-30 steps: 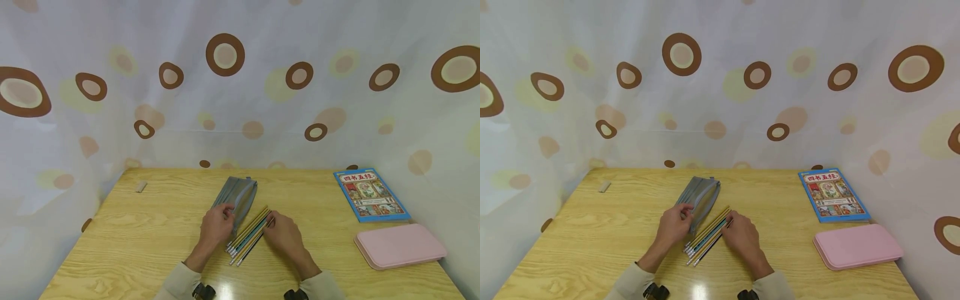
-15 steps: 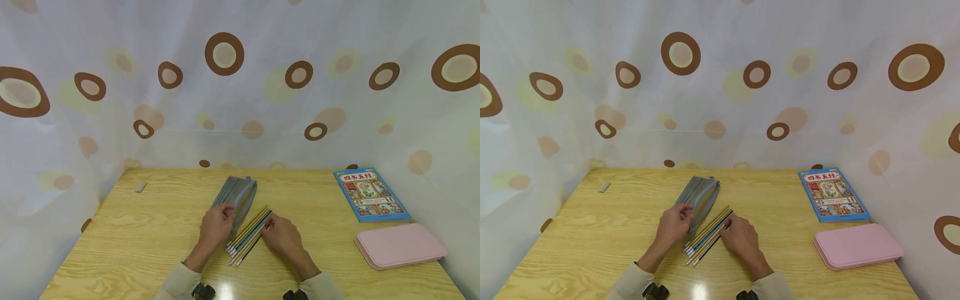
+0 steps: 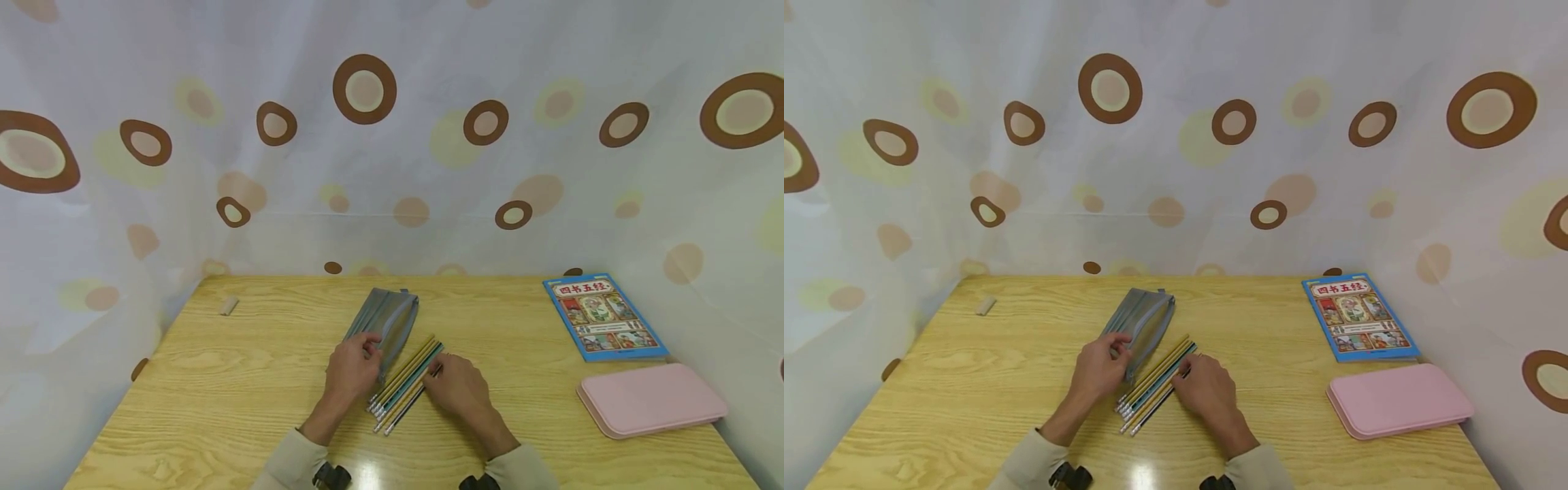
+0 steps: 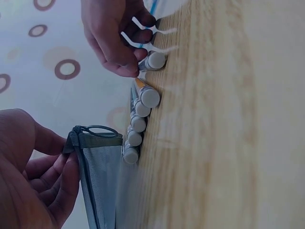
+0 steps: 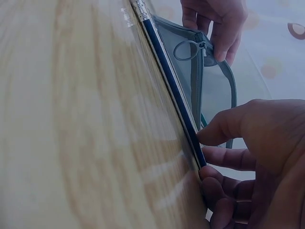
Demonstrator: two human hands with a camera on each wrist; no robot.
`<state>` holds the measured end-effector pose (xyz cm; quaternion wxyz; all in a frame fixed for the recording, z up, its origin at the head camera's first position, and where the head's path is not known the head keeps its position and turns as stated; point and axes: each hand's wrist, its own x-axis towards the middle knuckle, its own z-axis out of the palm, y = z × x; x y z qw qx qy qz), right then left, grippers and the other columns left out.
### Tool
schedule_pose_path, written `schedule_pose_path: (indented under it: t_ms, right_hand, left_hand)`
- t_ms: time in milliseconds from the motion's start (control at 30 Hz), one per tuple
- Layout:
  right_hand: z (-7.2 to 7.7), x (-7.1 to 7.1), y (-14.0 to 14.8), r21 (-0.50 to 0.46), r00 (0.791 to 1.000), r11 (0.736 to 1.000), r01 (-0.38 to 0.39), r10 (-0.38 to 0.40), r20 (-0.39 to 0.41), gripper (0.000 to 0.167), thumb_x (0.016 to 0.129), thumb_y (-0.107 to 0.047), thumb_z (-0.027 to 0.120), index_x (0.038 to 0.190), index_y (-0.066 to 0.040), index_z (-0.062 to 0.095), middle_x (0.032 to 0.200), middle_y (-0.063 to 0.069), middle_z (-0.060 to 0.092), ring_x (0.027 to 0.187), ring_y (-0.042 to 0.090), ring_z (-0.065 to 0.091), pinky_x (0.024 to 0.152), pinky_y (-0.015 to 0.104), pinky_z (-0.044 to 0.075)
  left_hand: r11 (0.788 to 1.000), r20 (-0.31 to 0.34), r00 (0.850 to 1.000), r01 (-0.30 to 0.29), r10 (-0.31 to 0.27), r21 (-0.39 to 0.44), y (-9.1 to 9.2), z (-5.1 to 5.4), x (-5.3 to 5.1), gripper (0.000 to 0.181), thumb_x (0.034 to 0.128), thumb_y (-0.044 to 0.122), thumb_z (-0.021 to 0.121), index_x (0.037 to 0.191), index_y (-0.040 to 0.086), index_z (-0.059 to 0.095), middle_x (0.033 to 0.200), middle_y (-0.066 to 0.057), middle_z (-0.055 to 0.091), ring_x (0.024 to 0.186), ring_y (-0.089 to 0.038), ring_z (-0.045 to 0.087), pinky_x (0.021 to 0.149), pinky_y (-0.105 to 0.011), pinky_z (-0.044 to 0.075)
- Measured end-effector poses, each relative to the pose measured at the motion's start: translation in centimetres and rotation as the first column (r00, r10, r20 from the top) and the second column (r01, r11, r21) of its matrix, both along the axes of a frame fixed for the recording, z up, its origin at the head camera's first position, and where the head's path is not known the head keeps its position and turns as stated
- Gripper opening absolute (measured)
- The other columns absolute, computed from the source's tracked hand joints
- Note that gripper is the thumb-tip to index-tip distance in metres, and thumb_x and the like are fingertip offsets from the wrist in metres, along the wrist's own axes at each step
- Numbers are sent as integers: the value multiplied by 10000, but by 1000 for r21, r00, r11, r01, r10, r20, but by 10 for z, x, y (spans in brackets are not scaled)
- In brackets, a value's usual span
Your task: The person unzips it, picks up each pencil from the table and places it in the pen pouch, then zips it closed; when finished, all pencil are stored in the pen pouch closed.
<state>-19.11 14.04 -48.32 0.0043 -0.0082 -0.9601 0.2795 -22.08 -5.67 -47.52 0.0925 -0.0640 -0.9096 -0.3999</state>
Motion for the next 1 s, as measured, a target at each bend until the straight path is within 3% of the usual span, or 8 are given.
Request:
schedule_pose_path:
  t_ms: [267, 433, 533, 733, 867, 1000]
  right_hand:
    - [0, 1, -1, 12, 1000, 1000, -3, 3, -8, 37, 789, -192, 656, 756, -175, 660, 697, -44, 601, 562, 122, 497, 441, 272, 365]
    - [1, 3, 0, 38, 1000, 999, 6, -7, 8, 30, 771, -187, 660, 755, -166, 645, 747, -19, 585, 598, 147, 497, 462, 291, 354]
    - [1, 4, 1, 56, 1000, 998, 6, -7, 18, 88, 767, -176, 655, 851, -150, 659, 783, 9, 570, 604, 164, 481, 463, 299, 341]
    - [0, 8, 3, 43, 1000, 999, -8, 7, 23, 374, 751, -133, 635, 1120, -75, 616, 765, 28, 513, 569, 166, 424, 448, 289, 296]
    - [2, 14, 3, 44, 999, 999, -13, 11, 41, 473, 745, -118, 622, 1205, -19, 570, 787, 47, 533, 580, 173, 434, 448, 287, 299]
    - [5, 18, 2, 69, 998, 998, -14, 9, 60, 539, 747, -102, 597, 1260, 48, 526, 737, 48, 548, 487, 141, 411, 387, 243, 267]
  left_hand:
    - [1000, 2, 1000, -4, 4, -7, 1, 0, 0, 205, 853, 185, 676, 1047, 133, 715, 784, 44, 654, 576, -47, 509, 468, -222, 399]
    - [1000, 4, 1000, 0, 0, -6, 0, 0, 0, 201, 859, 181, 675, 1050, 130, 712, 785, 41, 653, 551, -49, 498, 440, -230, 388]
    - [1000, 4, 1000, 0, 0, -7, 0, -1, 0, 201, 861, 182, 673, 1052, 131, 711, 785, 42, 651, 564, -49, 511, 444, -229, 393]
    - [1000, 7, 1000, 1, -1, -2, 1, 0, 0, 198, 864, 180, 666, 1051, 132, 711, 785, 41, 650, 582, -52, 525, 446, -232, 401]
    - [1000, 4, 1000, 3, -3, -4, 0, -1, 0, 203, 861, 168, 667, 1055, 125, 710, 791, 36, 654, 561, -45, 506, 439, -227, 390]
    - [1000, 10, 1000, 1, 0, -1, 0, 0, 1, 208, 860, 172, 671, 1059, 123, 709, 797, 31, 658, 526, -51, 483, 424, -231, 374]
